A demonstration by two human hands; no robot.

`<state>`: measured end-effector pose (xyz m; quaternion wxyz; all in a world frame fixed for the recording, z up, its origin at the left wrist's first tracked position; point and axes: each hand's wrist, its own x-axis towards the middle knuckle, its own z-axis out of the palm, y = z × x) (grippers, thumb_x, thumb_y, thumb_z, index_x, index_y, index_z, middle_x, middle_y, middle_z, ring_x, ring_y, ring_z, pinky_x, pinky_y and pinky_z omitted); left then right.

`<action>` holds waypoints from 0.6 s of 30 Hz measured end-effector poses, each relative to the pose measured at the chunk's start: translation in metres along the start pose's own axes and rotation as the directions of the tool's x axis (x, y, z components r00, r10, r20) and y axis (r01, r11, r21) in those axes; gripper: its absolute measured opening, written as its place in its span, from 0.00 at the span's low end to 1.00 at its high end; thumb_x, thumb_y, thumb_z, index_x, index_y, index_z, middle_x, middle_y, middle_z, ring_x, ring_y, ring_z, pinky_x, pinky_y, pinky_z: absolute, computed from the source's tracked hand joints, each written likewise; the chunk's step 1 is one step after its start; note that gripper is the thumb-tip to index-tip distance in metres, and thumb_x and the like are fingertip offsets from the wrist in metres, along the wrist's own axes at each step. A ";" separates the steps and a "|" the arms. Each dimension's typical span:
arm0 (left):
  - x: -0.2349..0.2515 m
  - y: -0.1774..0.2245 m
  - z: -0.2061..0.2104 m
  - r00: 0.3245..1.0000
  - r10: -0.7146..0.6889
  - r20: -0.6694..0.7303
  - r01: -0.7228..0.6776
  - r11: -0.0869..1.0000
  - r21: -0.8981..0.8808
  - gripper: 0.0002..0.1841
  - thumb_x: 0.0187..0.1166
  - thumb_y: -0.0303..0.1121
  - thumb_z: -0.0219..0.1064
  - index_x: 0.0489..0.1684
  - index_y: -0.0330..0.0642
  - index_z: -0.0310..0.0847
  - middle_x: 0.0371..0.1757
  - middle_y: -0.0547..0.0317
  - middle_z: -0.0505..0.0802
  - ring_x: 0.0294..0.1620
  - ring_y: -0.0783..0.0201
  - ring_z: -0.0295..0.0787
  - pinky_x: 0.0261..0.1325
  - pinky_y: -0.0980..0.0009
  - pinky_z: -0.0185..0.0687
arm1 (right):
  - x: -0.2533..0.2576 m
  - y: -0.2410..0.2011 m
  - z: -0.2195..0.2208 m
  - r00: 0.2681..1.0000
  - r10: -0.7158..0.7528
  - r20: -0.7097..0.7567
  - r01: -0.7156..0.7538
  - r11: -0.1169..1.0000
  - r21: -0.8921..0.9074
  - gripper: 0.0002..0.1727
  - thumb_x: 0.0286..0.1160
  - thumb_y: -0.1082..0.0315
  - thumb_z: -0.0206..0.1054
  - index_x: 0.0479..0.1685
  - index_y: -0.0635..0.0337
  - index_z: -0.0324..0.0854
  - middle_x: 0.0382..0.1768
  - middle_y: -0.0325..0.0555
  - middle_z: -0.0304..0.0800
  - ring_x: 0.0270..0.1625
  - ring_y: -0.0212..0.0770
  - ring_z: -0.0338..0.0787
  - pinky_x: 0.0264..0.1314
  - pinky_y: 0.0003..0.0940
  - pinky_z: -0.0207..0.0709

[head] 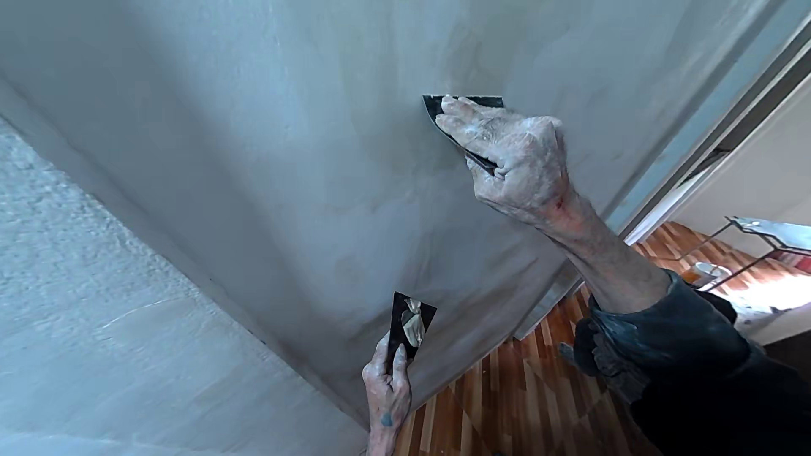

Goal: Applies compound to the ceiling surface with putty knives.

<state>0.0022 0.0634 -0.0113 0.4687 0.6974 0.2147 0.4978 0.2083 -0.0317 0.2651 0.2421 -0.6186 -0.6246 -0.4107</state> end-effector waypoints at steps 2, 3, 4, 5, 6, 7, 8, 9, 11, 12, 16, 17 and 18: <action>-0.001 -0.001 0.000 1.000 -0.007 -0.006 0.007 1.000 -0.003 0.16 0.78 0.23 0.59 0.58 0.22 0.83 0.46 0.51 0.95 0.41 0.75 0.95 0.47 0.75 0.94 | -0.007 0.006 0.011 0.999 -0.036 0.003 0.036 0.999 0.010 0.25 0.77 0.76 0.61 0.75 0.60 0.82 0.77 0.51 0.82 0.80 0.47 0.80 0.84 0.39 0.70; -0.002 -0.001 0.000 1.000 -0.003 -0.012 0.003 1.000 0.004 0.16 0.78 0.23 0.59 0.58 0.22 0.83 0.46 0.52 0.95 0.42 0.75 0.95 0.47 0.76 0.93 | -0.006 0.009 0.018 0.999 -0.044 -0.006 0.044 0.999 0.025 0.24 0.76 0.77 0.61 0.73 0.60 0.84 0.76 0.52 0.83 0.80 0.49 0.81 0.83 0.41 0.71; -0.002 -0.001 0.000 1.000 0.001 -0.021 -0.001 1.000 0.010 0.16 0.77 0.23 0.59 0.58 0.22 0.83 0.46 0.52 0.96 0.41 0.76 0.95 0.47 0.76 0.93 | -0.001 0.012 0.027 0.998 -0.044 -0.036 0.045 0.998 0.043 0.24 0.72 0.77 0.61 0.69 0.60 0.87 0.73 0.52 0.87 0.77 0.51 0.85 0.80 0.44 0.76; -0.003 -0.001 0.000 1.000 -0.002 -0.025 0.003 1.000 0.015 0.16 0.77 0.24 0.59 0.58 0.23 0.83 0.46 0.52 0.96 0.41 0.75 0.95 0.46 0.76 0.94 | 0.001 0.014 0.034 0.998 -0.044 -0.048 0.047 0.997 0.058 0.24 0.70 0.77 0.61 0.66 0.59 0.89 0.71 0.52 0.88 0.75 0.52 0.86 0.79 0.45 0.77; -0.004 0.000 0.000 1.000 -0.010 -0.027 0.011 1.000 0.022 0.16 0.78 0.24 0.59 0.58 0.23 0.83 0.46 0.52 0.96 0.41 0.75 0.95 0.46 0.75 0.94 | 0.000 0.015 0.039 0.998 -0.050 -0.048 0.053 0.997 0.064 0.24 0.69 0.77 0.61 0.66 0.59 0.89 0.70 0.52 0.89 0.74 0.53 0.87 0.78 0.46 0.78; -0.006 0.002 0.000 0.999 -0.016 -0.030 0.017 0.999 0.028 0.16 0.78 0.24 0.59 0.59 0.22 0.83 0.46 0.51 0.96 0.41 0.74 0.95 0.46 0.75 0.94 | -0.003 0.014 0.043 0.997 -0.056 -0.049 0.059 0.996 0.068 0.24 0.70 0.77 0.61 0.65 0.59 0.89 0.70 0.53 0.89 0.74 0.54 0.87 0.77 0.47 0.79; -0.008 0.003 0.000 0.999 -0.020 -0.033 0.021 0.999 0.030 0.16 0.78 0.24 0.59 0.59 0.22 0.83 0.46 0.51 0.96 0.41 0.74 0.96 0.46 0.74 0.94 | -0.007 0.013 0.046 0.997 -0.065 -0.045 0.068 0.995 0.072 0.23 0.71 0.76 0.61 0.65 0.59 0.90 0.70 0.53 0.89 0.74 0.54 0.87 0.77 0.47 0.79; -0.010 0.004 0.000 0.999 -0.022 -0.037 0.023 0.999 0.029 0.16 0.78 0.24 0.59 0.59 0.22 0.83 0.46 0.51 0.96 0.41 0.74 0.96 0.46 0.74 0.94 | -0.012 0.012 0.047 0.997 -0.076 -0.029 0.078 0.994 0.078 0.23 0.70 0.76 0.60 0.65 0.60 0.89 0.71 0.53 0.88 0.75 0.53 0.87 0.78 0.48 0.78; -0.015 0.009 -0.001 0.999 -0.028 -0.044 0.029 0.999 0.026 0.16 0.78 0.23 0.59 0.59 0.22 0.82 0.47 0.51 0.96 0.41 0.73 0.96 0.46 0.74 0.94 | -0.025 0.008 0.051 0.995 -0.100 0.019 0.098 0.991 0.087 0.24 0.71 0.76 0.61 0.68 0.60 0.87 0.73 0.53 0.86 0.77 0.53 0.84 0.81 0.47 0.75; -0.018 0.011 -0.002 0.998 -0.026 -0.052 0.027 0.999 0.026 0.16 0.78 0.23 0.59 0.59 0.22 0.82 0.46 0.51 0.96 0.41 0.73 0.96 0.46 0.74 0.95 | -0.033 0.007 0.056 0.993 -0.114 0.023 0.111 0.990 0.090 0.25 0.69 0.76 0.61 0.68 0.60 0.88 0.73 0.53 0.86 0.77 0.53 0.84 0.80 0.48 0.76; -0.034 0.024 -0.003 0.996 -0.043 -0.079 0.045 0.999 0.027 0.16 0.77 0.22 0.60 0.58 0.22 0.82 0.46 0.52 0.95 0.40 0.75 0.95 0.45 0.75 0.94 | -0.058 0.006 0.056 0.999 -0.053 0.006 0.051 0.988 0.143 0.21 0.73 0.76 0.60 0.62 0.59 0.90 0.62 0.50 0.94 0.62 0.49 0.95 0.62 0.43 0.87; -0.038 0.027 -0.005 0.995 -0.057 -0.082 0.059 0.998 0.022 0.16 0.77 0.22 0.59 0.58 0.22 0.82 0.46 0.52 0.95 0.40 0.75 0.95 0.44 0.74 0.94 | -0.059 0.007 0.045 0.999 0.045 -0.021 -0.041 0.984 0.175 0.20 0.76 0.77 0.60 0.65 0.62 0.89 0.58 0.52 0.95 0.54 0.49 0.97 0.53 0.43 0.89; -0.040 0.029 -0.006 0.994 -0.071 -0.084 0.073 0.997 0.017 0.16 0.77 0.22 0.59 0.59 0.22 0.82 0.46 0.53 0.95 0.39 0.74 0.95 0.43 0.74 0.95 | -0.053 0.011 0.032 0.983 0.168 -0.078 -0.149 0.967 0.208 0.20 0.80 0.77 0.60 0.68 0.64 0.86 0.52 0.56 0.96 0.44 0.50 0.97 0.45 0.44 0.89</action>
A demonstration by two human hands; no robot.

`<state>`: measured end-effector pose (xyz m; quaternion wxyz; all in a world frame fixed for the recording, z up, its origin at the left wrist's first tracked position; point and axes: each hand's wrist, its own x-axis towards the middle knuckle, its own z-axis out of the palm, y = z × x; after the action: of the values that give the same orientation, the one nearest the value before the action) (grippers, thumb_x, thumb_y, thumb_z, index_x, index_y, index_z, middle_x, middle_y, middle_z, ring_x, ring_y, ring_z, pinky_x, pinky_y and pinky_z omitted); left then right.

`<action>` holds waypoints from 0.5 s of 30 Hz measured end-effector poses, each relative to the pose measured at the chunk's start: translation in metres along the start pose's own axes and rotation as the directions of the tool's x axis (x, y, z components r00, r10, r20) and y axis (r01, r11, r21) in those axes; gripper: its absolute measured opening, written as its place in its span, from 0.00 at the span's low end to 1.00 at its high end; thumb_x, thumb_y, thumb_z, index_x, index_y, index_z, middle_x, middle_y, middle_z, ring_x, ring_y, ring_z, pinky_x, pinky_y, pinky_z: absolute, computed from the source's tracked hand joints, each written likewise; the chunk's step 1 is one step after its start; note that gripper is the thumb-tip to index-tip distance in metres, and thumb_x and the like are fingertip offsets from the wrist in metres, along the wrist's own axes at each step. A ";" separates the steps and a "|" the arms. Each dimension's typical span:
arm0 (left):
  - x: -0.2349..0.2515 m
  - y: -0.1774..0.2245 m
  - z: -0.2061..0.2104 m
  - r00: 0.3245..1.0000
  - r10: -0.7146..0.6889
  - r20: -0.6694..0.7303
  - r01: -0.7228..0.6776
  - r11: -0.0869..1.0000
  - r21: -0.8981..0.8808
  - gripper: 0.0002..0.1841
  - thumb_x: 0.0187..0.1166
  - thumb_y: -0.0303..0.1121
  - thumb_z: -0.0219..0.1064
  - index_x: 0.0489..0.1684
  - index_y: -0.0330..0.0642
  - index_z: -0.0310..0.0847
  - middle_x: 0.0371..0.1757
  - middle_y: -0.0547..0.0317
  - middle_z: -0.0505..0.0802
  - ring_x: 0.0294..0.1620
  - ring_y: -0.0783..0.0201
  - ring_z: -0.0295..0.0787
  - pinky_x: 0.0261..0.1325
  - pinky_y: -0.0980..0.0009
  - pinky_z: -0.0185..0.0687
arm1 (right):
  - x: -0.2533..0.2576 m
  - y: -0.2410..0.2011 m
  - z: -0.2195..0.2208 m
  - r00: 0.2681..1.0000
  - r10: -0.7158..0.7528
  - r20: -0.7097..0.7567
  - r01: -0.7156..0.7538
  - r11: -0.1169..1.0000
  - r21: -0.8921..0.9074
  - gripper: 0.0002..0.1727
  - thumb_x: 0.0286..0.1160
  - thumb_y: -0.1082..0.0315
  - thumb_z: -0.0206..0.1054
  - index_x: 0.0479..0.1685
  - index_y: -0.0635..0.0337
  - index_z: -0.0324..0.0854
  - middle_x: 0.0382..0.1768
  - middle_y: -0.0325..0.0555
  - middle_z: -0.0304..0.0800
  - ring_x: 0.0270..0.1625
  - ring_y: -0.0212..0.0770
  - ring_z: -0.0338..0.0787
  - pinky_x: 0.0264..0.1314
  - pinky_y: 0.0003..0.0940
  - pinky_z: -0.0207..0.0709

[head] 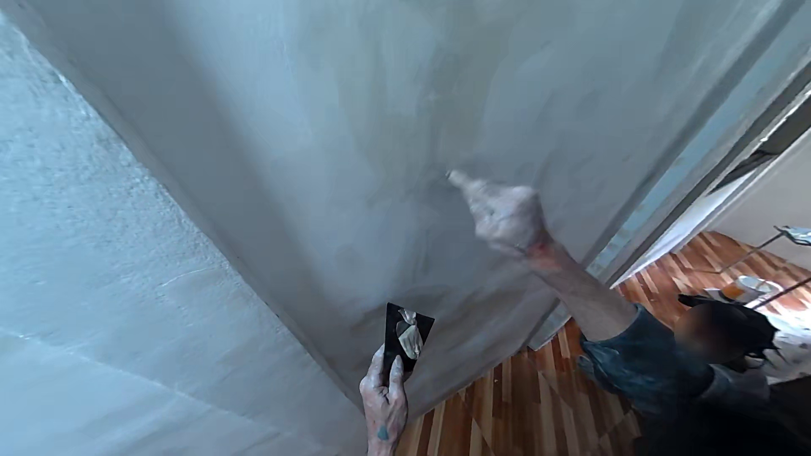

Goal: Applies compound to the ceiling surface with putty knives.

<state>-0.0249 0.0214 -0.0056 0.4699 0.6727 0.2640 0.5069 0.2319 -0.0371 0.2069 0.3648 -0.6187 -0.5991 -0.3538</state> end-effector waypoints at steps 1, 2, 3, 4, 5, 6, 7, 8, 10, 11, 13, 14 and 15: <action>-0.003 0.002 0.000 1.000 -0.017 -0.004 0.017 1.000 0.000 0.16 0.77 0.22 0.59 0.59 0.22 0.82 0.45 0.54 0.96 0.39 0.74 0.96 0.42 0.73 0.95 | 0.013 0.005 -0.012 0.989 0.105 -0.108 -0.104 0.995 0.011 0.20 0.82 0.75 0.59 0.69 0.65 0.85 0.43 0.59 0.96 0.35 0.52 0.94 0.38 0.46 0.86; -0.006 0.002 0.000 0.999 -0.035 -0.003 0.035 0.999 0.003 0.16 0.77 0.22 0.59 0.59 0.23 0.82 0.45 0.54 0.96 0.38 0.74 0.96 0.42 0.73 0.95 | 0.032 0.014 -0.020 0.953 0.206 -0.221 -0.212 0.977 -0.003 0.21 0.82 0.72 0.57 0.68 0.62 0.87 0.39 0.60 0.96 0.32 0.52 0.93 0.37 0.47 0.85; -0.008 0.004 -0.002 0.999 -0.045 0.003 0.045 0.999 0.005 0.16 0.77 0.22 0.59 0.59 0.23 0.81 0.45 0.53 0.96 0.39 0.73 0.96 0.42 0.72 0.96 | 0.052 0.022 -0.028 0.911 0.309 -0.272 -0.323 0.946 -0.007 0.22 0.84 0.69 0.54 0.70 0.60 0.86 0.41 0.60 0.96 0.36 0.54 0.94 0.42 0.49 0.84; -0.008 0.005 -0.002 0.999 -0.050 0.007 0.050 0.999 0.005 0.16 0.77 0.22 0.59 0.60 0.23 0.81 0.46 0.53 0.96 0.39 0.72 0.96 0.42 0.71 0.96 | 0.071 0.028 -0.035 0.872 0.406 -0.273 -0.420 0.908 0.008 0.23 0.85 0.68 0.52 0.72 0.58 0.85 0.46 0.60 0.96 0.44 0.55 0.95 0.50 0.52 0.83; -0.009 0.006 -0.003 0.998 -0.054 0.009 0.054 0.999 0.003 0.16 0.77 0.21 0.58 0.60 0.23 0.81 0.46 0.52 0.96 0.38 0.72 0.96 0.42 0.71 0.96 | 0.088 0.033 -0.039 0.837 0.478 -0.268 -0.487 0.873 0.036 0.24 0.85 0.67 0.51 0.72 0.58 0.85 0.51 0.59 0.95 0.51 0.54 0.94 0.58 0.51 0.81; -0.009 0.007 -0.003 0.998 -0.057 0.010 0.057 0.998 0.002 0.17 0.77 0.21 0.58 0.60 0.23 0.81 0.46 0.52 0.96 0.38 0.72 0.96 0.41 0.71 0.96 | 0.101 0.035 -0.040 0.810 0.524 -0.264 -0.526 0.848 0.070 0.23 0.84 0.68 0.51 0.71 0.58 0.86 0.54 0.57 0.95 0.57 0.52 0.93 0.63 0.49 0.79; -0.009 0.008 -0.004 0.998 -0.062 0.008 0.062 0.998 0.000 0.17 0.77 0.21 0.58 0.61 0.23 0.81 0.46 0.52 0.95 0.38 0.71 0.96 0.42 0.71 0.96 | 0.111 0.032 -0.039 0.792 0.550 -0.266 -0.543 0.833 0.106 0.23 0.84 0.68 0.52 0.69 0.58 0.86 0.57 0.55 0.94 0.60 0.50 0.92 0.66 0.48 0.78; -0.008 0.007 -0.005 0.998 -0.067 0.007 0.067 0.998 -0.003 0.17 0.77 0.21 0.58 0.61 0.23 0.81 0.46 0.52 0.95 0.39 0.71 0.96 0.42 0.71 0.96 | 0.118 0.026 -0.034 0.781 0.561 -0.274 -0.547 0.826 0.133 0.22 0.83 0.68 0.53 0.69 0.58 0.87 0.57 0.54 0.94 0.61 0.49 0.91 0.66 0.48 0.78; -0.006 0.005 -0.006 0.997 -0.078 0.000 0.078 0.997 -0.013 0.17 0.77 0.22 0.59 0.60 0.23 0.81 0.45 0.53 0.96 0.37 0.71 0.96 0.41 0.71 0.96 | 0.123 0.006 -0.021 0.782 0.548 -0.296 -0.535 0.834 0.133 0.23 0.83 0.68 0.53 0.70 0.54 0.87 0.53 0.52 0.96 0.56 0.49 0.93 0.58 0.50 0.80; -0.004 0.003 -0.007 0.997 -0.083 0.002 0.083 0.996 -0.018 0.16 0.77 0.22 0.59 0.60 0.24 0.81 0.44 0.54 0.96 0.36 0.71 0.96 0.40 0.70 0.96 | 0.122 -0.005 -0.013 0.792 0.531 -0.301 -0.524 0.845 0.111 0.23 0.83 0.67 0.53 0.71 0.51 0.87 0.50 0.50 0.97 0.52 0.49 0.94 0.54 0.52 0.79; 0.000 -0.001 -0.006 0.997 -0.077 0.014 0.077 0.997 -0.026 0.16 0.77 0.22 0.58 0.60 0.24 0.81 0.44 0.54 0.96 0.36 0.71 0.96 0.40 0.71 0.96 | 0.114 -0.020 0.001 0.824 0.475 -0.310 -0.483 0.874 0.054 0.24 0.82 0.67 0.53 0.71 0.49 0.87 0.44 0.48 0.98 0.44 0.49 0.94 0.46 0.53 0.78; 0.003 -0.002 -0.004 0.997 -0.074 0.022 0.075 0.997 -0.031 0.17 0.77 0.22 0.58 0.60 0.23 0.81 0.44 0.54 0.96 0.36 0.71 0.96 0.40 0.71 0.96 | 0.110 -0.024 0.006 0.843 0.431 -0.323 -0.446 0.895 0.030 0.23 0.82 0.68 0.54 0.70 0.50 0.88 0.43 0.48 0.98 0.41 0.50 0.94 0.43 0.53 0.78; 0.006 -0.003 -0.002 0.997 -0.071 0.033 0.072 0.997 -0.035 0.17 0.77 0.22 0.58 0.60 0.24 0.81 0.44 0.55 0.96 0.36 0.71 0.96 0.40 0.71 0.96 | 0.105 -0.026 0.010 0.859 0.389 -0.334 -0.408 0.913 0.014 0.23 0.81 0.69 0.55 0.69 0.50 0.89 0.43 0.48 0.99 0.39 0.49 0.94 0.39 0.52 0.79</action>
<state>-0.0245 0.0288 -0.0053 0.5039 0.6620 0.2714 0.4839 0.2095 0.0228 0.2949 0.5070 -0.6714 -0.3782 -0.3862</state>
